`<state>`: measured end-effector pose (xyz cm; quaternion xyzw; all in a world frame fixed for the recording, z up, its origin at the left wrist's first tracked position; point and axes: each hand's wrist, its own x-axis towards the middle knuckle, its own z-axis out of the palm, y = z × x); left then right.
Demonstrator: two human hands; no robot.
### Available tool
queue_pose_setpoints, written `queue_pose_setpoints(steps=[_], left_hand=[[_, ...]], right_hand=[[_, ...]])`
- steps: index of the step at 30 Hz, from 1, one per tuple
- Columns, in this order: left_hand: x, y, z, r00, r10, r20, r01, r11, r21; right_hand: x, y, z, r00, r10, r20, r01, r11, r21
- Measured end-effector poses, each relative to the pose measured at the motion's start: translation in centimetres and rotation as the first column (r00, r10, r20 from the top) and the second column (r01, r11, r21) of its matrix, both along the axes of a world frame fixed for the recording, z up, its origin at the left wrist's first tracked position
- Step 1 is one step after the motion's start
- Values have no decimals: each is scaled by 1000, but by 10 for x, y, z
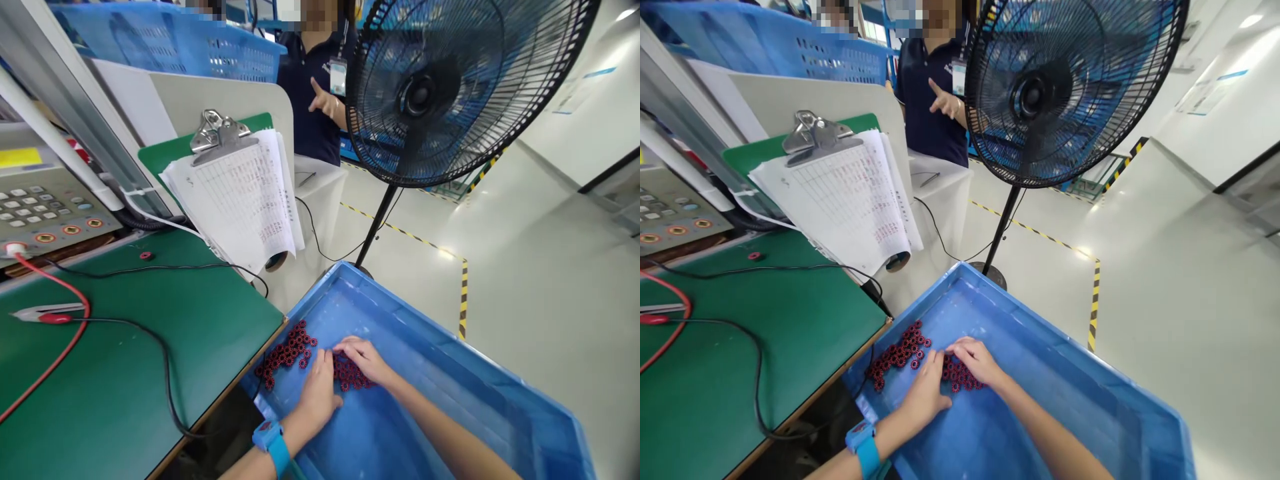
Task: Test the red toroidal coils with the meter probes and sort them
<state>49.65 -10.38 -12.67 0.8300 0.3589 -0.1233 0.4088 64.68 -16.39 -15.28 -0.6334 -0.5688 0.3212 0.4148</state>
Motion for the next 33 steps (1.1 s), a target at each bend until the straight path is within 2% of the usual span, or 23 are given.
queue_pose_setpoints(steps=[3, 6, 8, 10, 12, 15, 19, 29, 33], left_hand=[[-7, -5, 1, 998, -50, -30, 50, 999, -3], [-7, -5, 4, 995, -85, -47, 85, 996, 18], [-4, -2, 4, 993, -108, -49, 110, 993, 36], [2, 0, 4, 989, -141, -40, 143, 989, 49], [6, 2, 2, 984, -179, -24, 180, 982, 58], [11, 3, -1, 973, -229, 0, 228, 971, 75], [9, 4, -3, 960, -280, 33, 275, 956, 101], [-2, 6, -7, 943, -323, 76, 313, 942, 124], [-2, 8, -3, 936, -346, 56, 341, 936, 91]], right_hand=[[-9, -22, 7, 999, -13, -30, 13, 1000, -19], [4, -53, 24, 995, -87, -37, 85, 995, -55], [13, -74, 35, 995, -101, 1, 99, 974, -203], [11, -90, 40, 995, -72, 74, 97, 900, -425], [-3, -96, 37, 978, -83, 193, 176, 825, -537], [-32, -88, 23, 945, -136, 299, 286, 788, -544], [-51, -70, 10, 931, -169, 324, 318, 810, -492], [-62, -66, 17, 923, -145, 356, 317, 811, -492], [-66, -66, 14, 919, -130, 372, 323, 788, -524]])
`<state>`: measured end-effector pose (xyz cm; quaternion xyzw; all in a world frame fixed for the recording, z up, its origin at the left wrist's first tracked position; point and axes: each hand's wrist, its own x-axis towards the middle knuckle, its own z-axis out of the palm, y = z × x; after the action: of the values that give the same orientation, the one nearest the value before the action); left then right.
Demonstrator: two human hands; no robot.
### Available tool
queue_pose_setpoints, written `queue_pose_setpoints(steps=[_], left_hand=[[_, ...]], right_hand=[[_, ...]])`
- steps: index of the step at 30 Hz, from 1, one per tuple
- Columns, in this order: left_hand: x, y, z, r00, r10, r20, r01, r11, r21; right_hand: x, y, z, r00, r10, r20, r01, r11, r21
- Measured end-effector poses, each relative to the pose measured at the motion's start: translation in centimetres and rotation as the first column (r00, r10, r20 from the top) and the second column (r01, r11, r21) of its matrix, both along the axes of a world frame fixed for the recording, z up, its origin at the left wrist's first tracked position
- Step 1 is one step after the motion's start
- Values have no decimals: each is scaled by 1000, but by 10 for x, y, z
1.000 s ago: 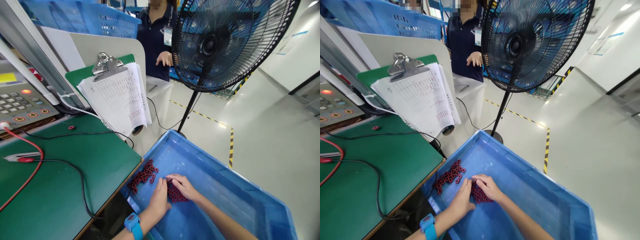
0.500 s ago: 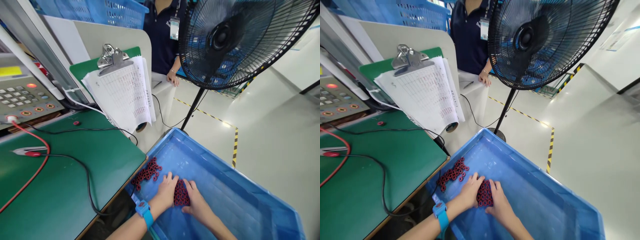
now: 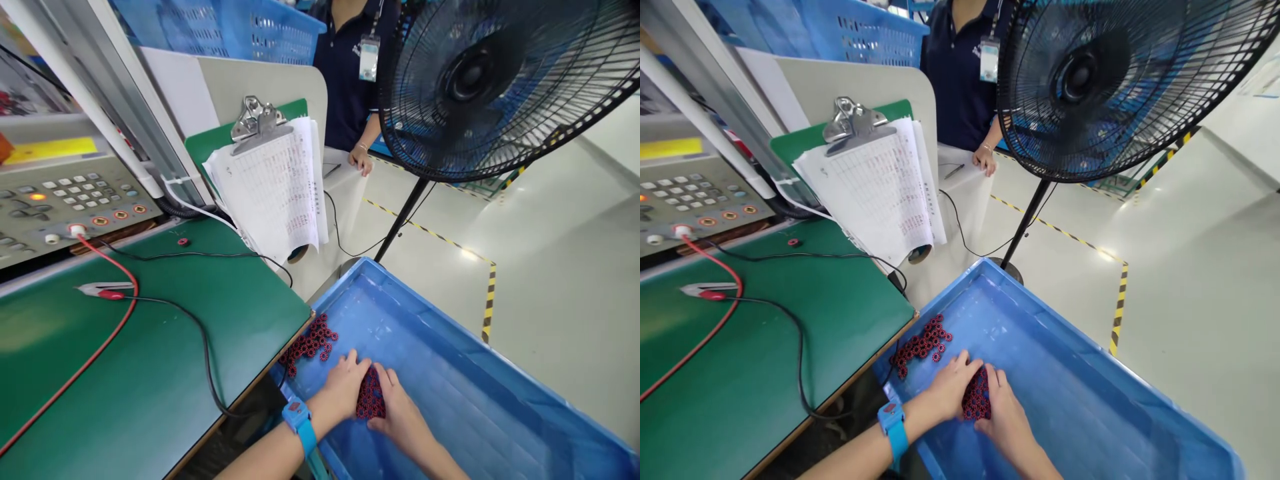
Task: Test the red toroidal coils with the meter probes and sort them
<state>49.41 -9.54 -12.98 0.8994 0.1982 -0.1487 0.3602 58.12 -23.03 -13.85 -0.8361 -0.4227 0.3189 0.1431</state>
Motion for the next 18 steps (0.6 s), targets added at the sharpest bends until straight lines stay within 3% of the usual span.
queue_pose_setpoints(steps=[8, 13, 18], left_hand=[[-3, -4, 2, 1000, 9, 2, -9, 1000, -25], [-9, -11, 4, 996, 84, 14, -84, 996, -38], [-12, -12, 3, 994, 108, -4, -108, 993, -43]], right_hand=[[4, -1, -4, 999, 44, -5, -44, 999, 3], [0, 3, -1, 999, 51, -7, -52, 998, -28], [-3, 3, -10, 997, 73, -16, -74, 997, -31]])
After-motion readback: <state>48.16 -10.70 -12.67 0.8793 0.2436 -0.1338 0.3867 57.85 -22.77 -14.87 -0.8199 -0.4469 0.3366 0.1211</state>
